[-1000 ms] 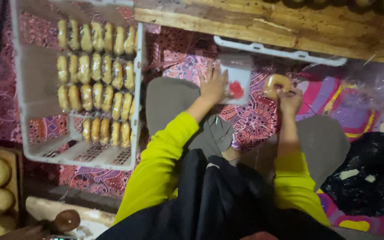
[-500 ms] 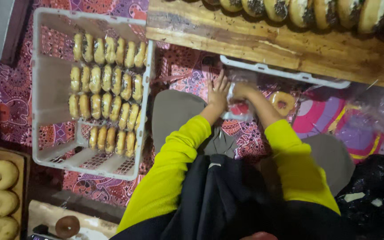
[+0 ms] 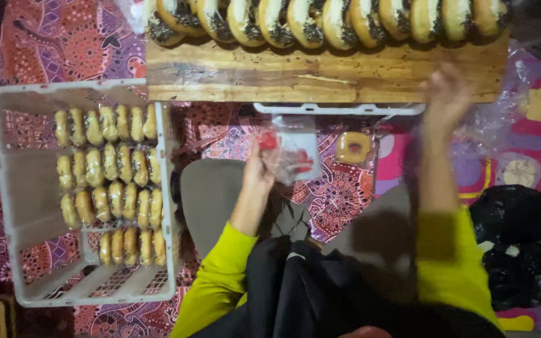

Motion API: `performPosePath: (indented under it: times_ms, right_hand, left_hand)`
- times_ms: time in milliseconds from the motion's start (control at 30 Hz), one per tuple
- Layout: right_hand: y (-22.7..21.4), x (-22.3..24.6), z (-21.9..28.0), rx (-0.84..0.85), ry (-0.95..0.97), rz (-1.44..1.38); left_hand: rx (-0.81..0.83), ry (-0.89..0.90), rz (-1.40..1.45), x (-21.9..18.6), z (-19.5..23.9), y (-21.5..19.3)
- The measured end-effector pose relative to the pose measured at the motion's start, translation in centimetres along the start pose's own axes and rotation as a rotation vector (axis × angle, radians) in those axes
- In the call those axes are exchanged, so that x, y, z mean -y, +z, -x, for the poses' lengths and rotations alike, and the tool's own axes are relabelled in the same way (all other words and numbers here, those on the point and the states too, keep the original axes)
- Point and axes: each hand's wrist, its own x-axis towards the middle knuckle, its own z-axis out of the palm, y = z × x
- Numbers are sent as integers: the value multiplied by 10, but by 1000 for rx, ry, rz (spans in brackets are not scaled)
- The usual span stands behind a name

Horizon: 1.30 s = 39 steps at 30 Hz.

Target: The person sits on the floor and repeatedly picks up pastries from a wooden board, places them into small plastic bags, and arranges the packaged pastries in a white plastic crate. The person handles the pastries one at a time throughout the episode.

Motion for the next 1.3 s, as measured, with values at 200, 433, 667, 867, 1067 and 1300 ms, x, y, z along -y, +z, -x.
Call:
performPosePath:
  times_ms: [200, 433, 667, 867, 1067, 1300]
  right_hand:
    - [-53, -49, -207, -141, 83, 245]
    - [-144, -46, -138, -167, -99, 435]
    - [-166, -53, -28, -51, -143, 696]
    - [-68, -76, -50, -570, 42, 1025]
    - [-24, -6, 26, -22, -211, 411]
    - [61, 100, 223, 501, -182, 345]
  left_hand:
    - [-380, -40, -114, -20, 40, 78]
    - [-406, -35, 56, -34, 59, 54]
    - [-338, -53, -45, -19, 68, 65]
    - [-252, 57, 11, 5, 38, 100]
    - [-253, 144, 126, 11, 35, 147]
    - [-293, 251, 29, 58, 70, 172]
